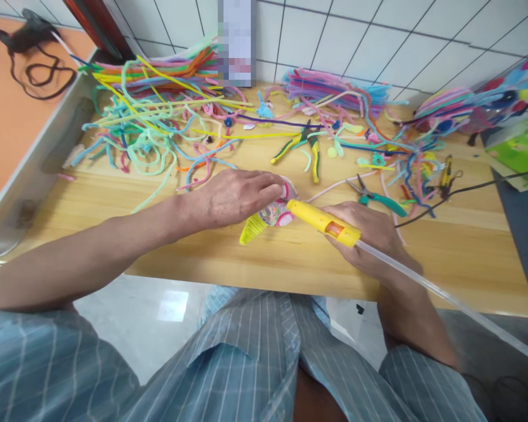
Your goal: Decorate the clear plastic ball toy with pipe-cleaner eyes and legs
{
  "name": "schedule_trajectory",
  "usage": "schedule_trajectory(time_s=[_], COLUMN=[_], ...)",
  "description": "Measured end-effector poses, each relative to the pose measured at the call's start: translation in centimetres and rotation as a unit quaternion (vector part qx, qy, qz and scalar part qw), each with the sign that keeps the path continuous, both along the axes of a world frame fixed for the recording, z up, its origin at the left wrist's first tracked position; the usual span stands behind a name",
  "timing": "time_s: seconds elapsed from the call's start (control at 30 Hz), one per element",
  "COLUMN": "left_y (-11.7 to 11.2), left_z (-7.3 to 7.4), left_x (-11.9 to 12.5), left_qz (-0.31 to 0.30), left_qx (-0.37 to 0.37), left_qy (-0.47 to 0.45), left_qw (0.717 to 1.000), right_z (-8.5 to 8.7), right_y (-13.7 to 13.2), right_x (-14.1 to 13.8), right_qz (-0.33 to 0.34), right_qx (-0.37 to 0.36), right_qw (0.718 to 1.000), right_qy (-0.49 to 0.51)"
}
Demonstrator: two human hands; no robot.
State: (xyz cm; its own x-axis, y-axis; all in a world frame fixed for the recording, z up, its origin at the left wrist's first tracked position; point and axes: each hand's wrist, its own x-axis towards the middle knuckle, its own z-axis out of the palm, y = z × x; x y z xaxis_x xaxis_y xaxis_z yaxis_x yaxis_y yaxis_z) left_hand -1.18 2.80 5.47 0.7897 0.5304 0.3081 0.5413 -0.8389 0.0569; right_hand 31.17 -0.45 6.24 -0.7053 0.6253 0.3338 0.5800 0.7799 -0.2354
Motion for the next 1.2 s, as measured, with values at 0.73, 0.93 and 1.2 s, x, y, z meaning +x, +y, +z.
schedule_trajectory(time_s=[0.73, 0.93, 1.2], left_y=[-0.28, -0.25, -0.17], left_z=[0.0, -0.14, -0.32], left_x=[0.31, 0.32, 0.25], left_qz=[0.01, 0.007, 0.004], left_qx=[-0.017, -0.002, -0.005], left_qy=[-0.035, -0.038, -0.043], left_qw=[0.999, 0.999, 0.999], right_z=[-0.11, -0.13, -0.32], right_y=[0.01, 0.02, 0.22], right_x=[0.09, 0.07, 0.21], right_qz=[0.008, 0.018, 0.038], right_qx=[0.016, 0.04, 0.046], right_qw=[1.0, 0.999, 0.998], right_qy=[-0.003, 0.007, 0.027])
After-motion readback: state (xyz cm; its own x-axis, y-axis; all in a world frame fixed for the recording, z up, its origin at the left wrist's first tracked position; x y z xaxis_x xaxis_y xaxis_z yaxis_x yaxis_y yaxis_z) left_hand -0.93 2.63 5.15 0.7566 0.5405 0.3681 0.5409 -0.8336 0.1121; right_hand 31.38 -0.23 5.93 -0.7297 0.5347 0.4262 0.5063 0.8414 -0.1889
